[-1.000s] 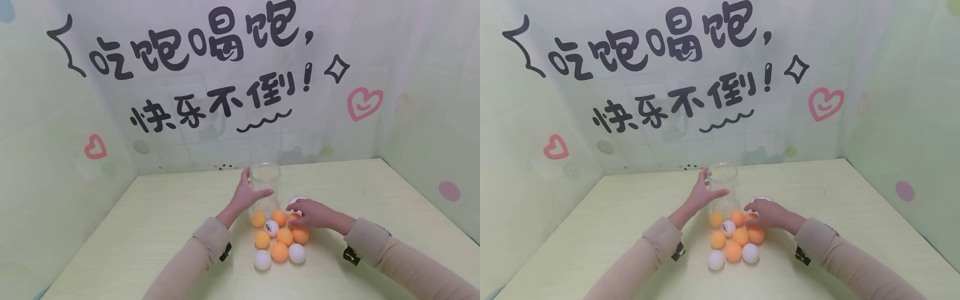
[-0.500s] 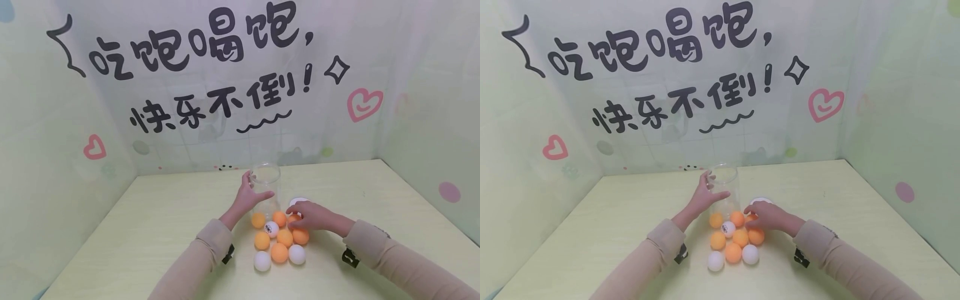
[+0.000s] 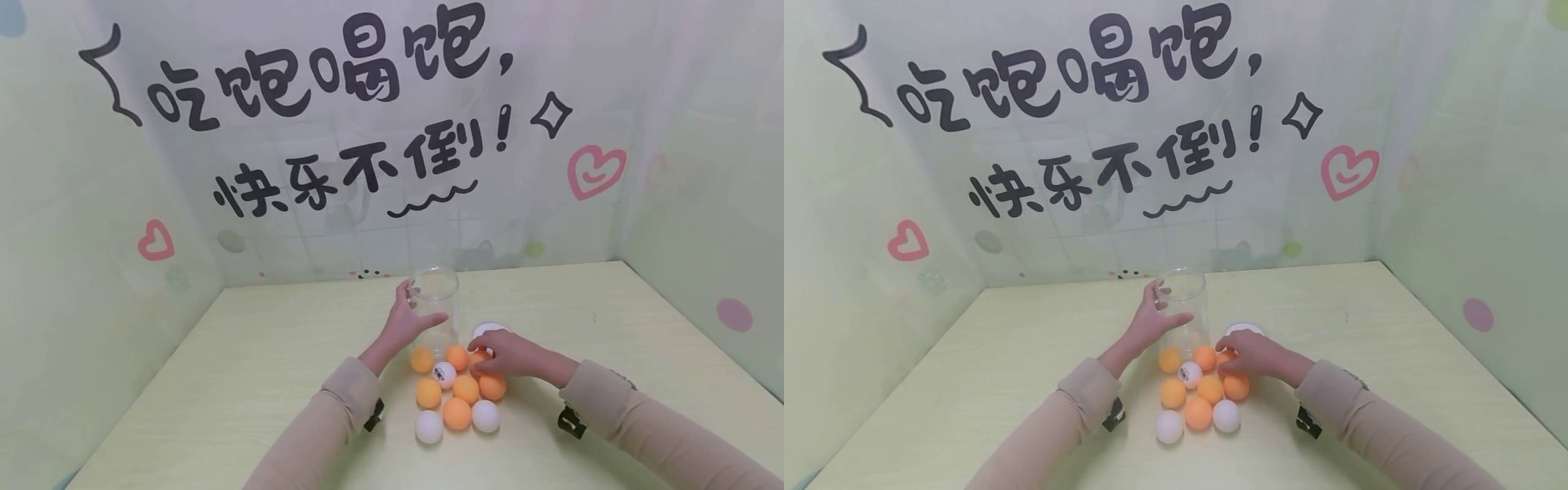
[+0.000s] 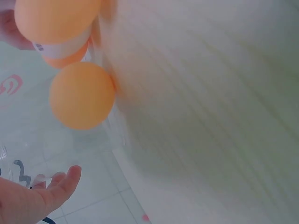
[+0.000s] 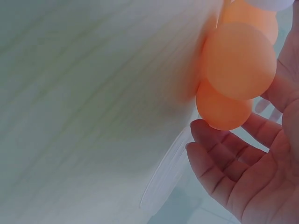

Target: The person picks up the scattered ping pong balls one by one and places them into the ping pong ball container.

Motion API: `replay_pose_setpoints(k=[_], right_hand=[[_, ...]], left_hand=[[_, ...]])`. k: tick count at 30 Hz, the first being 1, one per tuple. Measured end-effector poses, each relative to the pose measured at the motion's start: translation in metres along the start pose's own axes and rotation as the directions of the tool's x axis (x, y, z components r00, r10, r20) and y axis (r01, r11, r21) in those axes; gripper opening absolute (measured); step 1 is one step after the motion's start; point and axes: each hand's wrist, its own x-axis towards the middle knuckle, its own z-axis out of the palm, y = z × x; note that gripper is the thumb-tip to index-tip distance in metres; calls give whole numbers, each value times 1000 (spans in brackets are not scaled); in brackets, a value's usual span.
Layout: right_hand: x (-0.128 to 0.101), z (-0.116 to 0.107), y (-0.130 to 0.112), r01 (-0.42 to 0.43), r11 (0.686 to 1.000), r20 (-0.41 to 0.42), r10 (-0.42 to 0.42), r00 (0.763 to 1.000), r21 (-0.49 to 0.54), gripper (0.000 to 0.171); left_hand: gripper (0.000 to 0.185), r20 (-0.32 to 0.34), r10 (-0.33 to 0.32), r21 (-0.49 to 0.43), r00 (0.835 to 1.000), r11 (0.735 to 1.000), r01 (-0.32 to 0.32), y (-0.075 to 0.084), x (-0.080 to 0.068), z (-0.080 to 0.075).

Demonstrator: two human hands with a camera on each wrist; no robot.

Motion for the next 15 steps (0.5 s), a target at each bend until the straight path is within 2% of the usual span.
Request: replay_pose_setpoints(k=[8,15], right_hand=[[2,1,-1,-18,1000,13,18,1000,7,28],[3,1,-1,7,1000,8,-7,1000,3,26]], left_hand=[[94,-1,-4,-6,1000,1000,4,-2,2,1],[96,-1,6,-2,1000,1000,-6,-5,4,2]])
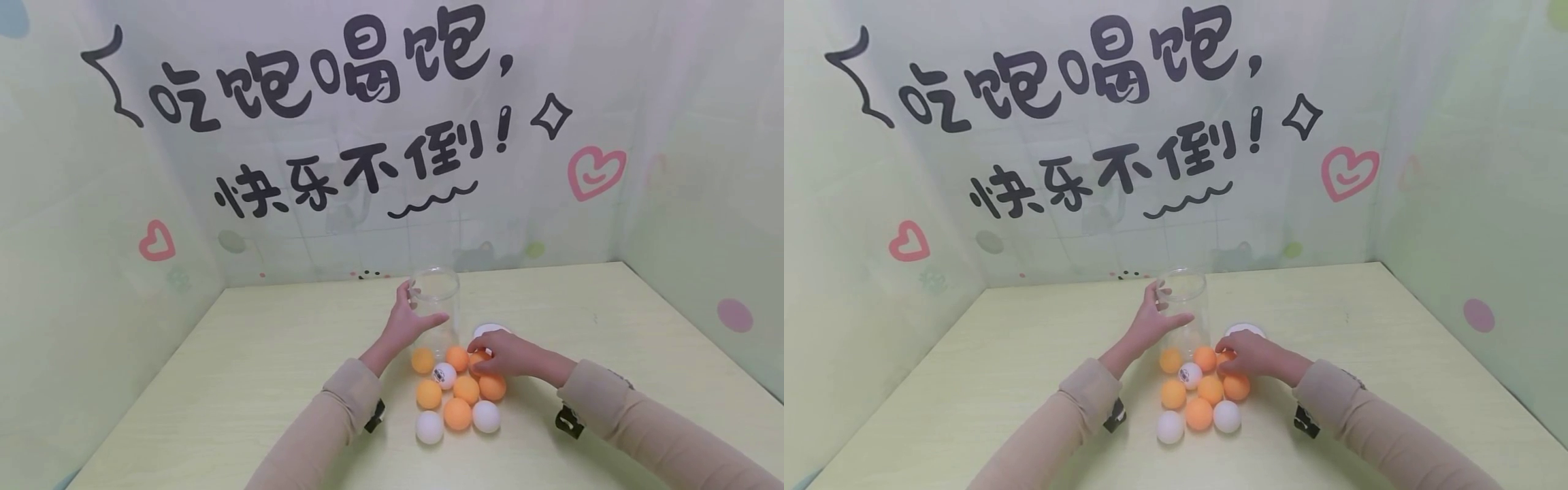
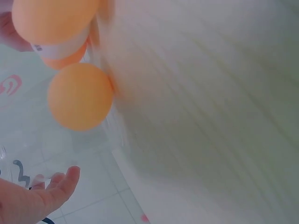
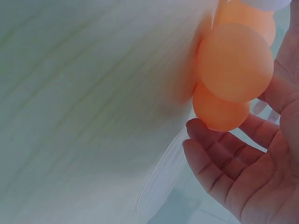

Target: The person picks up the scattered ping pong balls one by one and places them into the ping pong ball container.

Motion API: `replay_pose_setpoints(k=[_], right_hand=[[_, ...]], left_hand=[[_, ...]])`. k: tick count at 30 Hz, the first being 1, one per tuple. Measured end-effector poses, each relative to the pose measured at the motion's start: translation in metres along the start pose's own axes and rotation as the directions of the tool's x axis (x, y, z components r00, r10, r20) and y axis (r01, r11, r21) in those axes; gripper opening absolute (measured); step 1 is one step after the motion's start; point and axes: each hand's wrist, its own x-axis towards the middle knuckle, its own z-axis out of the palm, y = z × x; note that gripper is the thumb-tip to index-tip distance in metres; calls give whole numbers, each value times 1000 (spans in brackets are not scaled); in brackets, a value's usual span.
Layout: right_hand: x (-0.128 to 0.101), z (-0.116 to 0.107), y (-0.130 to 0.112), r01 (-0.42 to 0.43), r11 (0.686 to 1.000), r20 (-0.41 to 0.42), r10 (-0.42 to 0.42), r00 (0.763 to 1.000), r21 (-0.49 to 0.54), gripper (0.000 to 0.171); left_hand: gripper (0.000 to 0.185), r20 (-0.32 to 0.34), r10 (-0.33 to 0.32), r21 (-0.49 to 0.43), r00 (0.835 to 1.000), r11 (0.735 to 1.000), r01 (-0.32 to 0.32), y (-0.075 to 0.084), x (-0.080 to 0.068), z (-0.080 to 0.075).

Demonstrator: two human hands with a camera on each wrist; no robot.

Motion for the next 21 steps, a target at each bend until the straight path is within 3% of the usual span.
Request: replay_pose_setpoints(k=[12,21], right_hand=[[4,-8,-5,-29,1000,7,29,1000,1,30],[6,-26,-4,29,1000,-28,-29,999,8,31]], left_hand=[[93,0,-9,7,1000,1000,9,0,0,0],[94,9,13,4,1000,1000,-13,0,0,-1]])
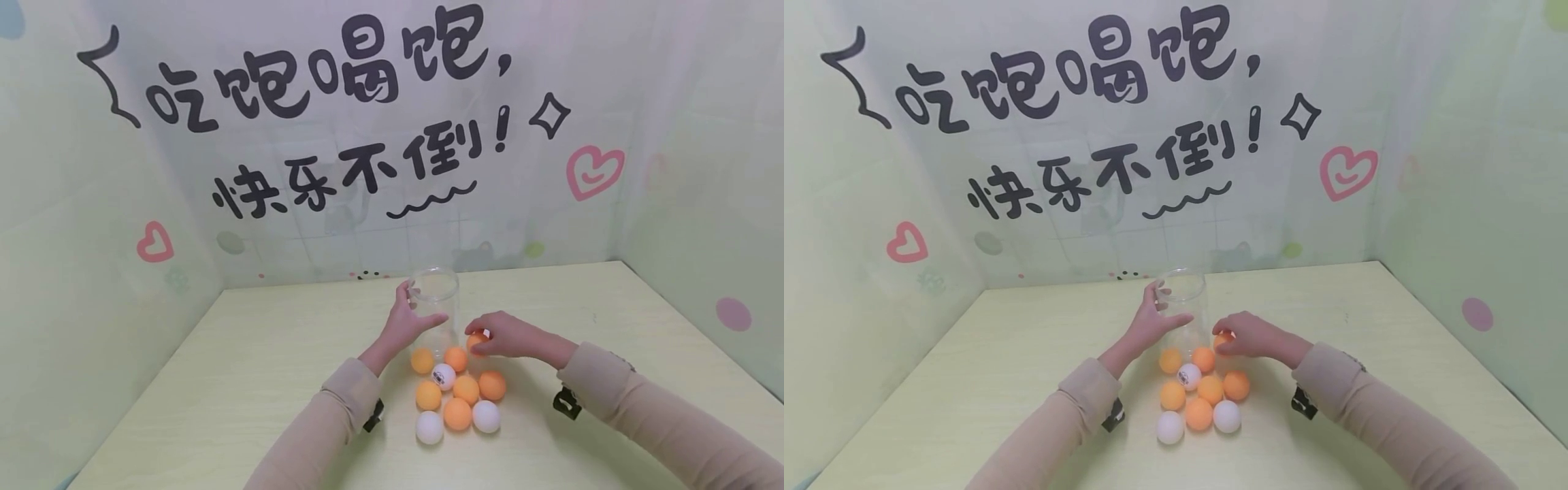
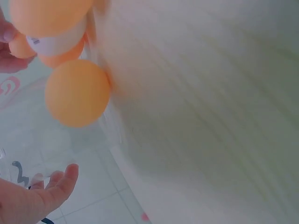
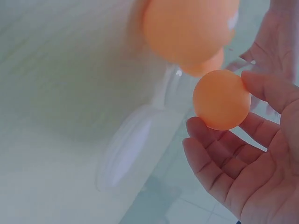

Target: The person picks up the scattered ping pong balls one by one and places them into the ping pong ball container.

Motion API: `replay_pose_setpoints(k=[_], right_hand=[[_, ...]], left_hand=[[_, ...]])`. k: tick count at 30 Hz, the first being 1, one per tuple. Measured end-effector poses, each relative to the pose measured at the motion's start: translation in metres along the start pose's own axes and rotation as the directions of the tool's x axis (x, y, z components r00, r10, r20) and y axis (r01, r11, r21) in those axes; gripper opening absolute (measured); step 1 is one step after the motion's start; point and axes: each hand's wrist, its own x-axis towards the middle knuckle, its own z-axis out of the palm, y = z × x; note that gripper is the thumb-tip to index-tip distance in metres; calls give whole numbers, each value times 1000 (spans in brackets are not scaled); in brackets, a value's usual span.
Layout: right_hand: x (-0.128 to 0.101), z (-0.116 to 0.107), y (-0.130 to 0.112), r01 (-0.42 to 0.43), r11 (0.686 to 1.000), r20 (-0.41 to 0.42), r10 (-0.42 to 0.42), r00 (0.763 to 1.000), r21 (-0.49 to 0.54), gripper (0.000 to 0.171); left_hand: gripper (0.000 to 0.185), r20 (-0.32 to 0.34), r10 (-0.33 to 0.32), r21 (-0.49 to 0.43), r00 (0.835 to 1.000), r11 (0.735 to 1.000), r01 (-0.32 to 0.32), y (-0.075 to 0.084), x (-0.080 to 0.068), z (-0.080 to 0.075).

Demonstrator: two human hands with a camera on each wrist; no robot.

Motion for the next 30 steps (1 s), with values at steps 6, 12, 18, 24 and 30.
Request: replay_pose_setpoints(k=[6,12,18,24,30], right_hand=[[3,-19,-4,-6,1000,-21,6,1000,5,32],[8,-49,-13,0,998,-88,-5,996,-61,32],[18,-75,-30,56,988,-212,-87,973,-146,29],[33,-82,-46,78,982,-251,-120,960,-171,33],[46,-76,-56,66,979,-209,-107,972,-194,35]], left_hand=[[96,-3,-11,0,1000,1000,11,1,0,0],[93,-8,-6,-6,1000,1000,6,1,0,2],[93,-10,0,-13,1000,1000,0,0,1,1],[94,-4,-18,-11,1000,1000,18,0,0,0],[95,2,-19,-17,1000,1000,19,-1,1,0]])
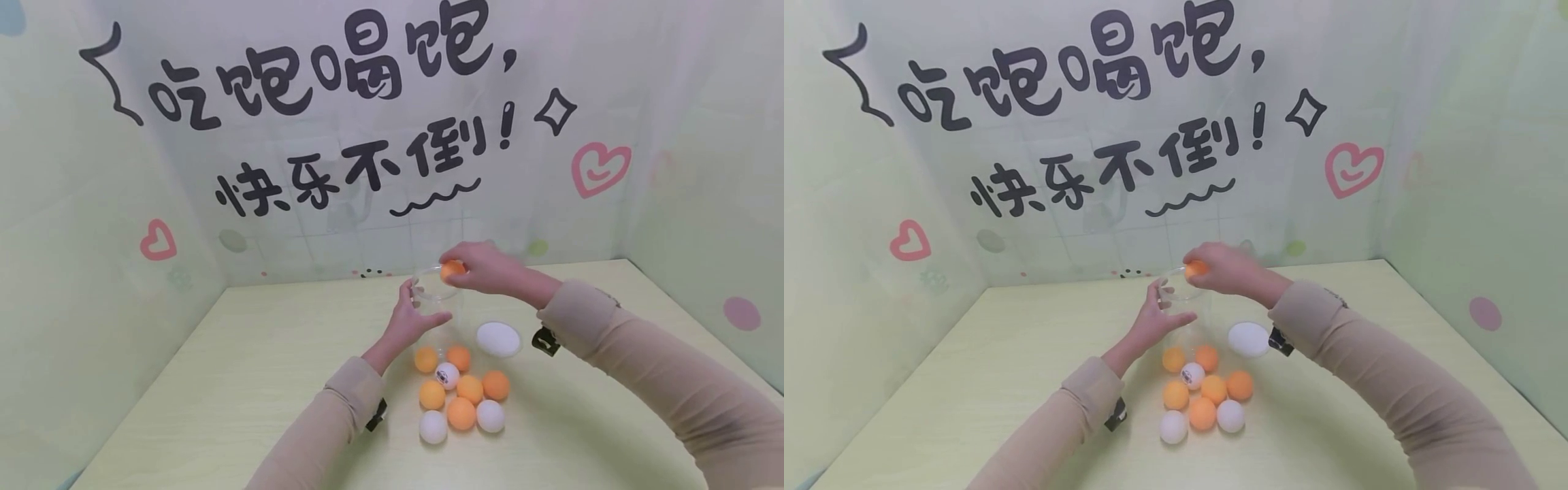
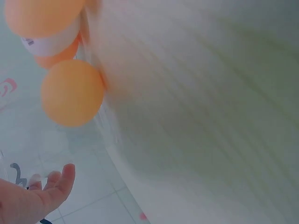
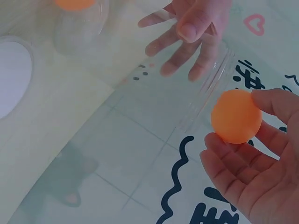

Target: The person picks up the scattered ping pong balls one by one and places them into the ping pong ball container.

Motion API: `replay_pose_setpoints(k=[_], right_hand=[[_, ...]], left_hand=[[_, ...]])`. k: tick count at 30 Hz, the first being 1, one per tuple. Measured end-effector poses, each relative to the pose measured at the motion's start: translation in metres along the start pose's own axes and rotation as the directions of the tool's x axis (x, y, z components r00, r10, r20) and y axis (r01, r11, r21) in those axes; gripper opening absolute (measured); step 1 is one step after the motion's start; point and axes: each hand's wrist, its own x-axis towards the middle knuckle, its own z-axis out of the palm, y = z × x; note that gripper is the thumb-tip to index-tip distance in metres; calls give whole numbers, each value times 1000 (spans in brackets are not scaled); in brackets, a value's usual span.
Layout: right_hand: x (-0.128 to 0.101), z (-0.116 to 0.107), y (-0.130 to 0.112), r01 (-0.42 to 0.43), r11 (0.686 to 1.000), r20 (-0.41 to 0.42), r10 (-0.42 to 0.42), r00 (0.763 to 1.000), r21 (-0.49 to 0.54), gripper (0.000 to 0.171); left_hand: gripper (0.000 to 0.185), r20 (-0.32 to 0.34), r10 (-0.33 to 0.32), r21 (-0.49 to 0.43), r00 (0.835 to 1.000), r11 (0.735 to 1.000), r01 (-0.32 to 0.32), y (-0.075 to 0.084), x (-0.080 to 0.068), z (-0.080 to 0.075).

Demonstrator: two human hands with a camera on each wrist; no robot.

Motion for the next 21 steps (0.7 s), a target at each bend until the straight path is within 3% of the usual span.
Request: replay_pose_setpoints(k=[13,21], right_hand=[[18,15,-5,-14,999,132,18,991,-33,33],[16,15,-9,-5,999,152,10,988,-38,31]], left_hand=[[96,7,14,17,1000,1000,-14,-1,1,1],[96,2,11,24,1000,1000,-11,0,1,0]])
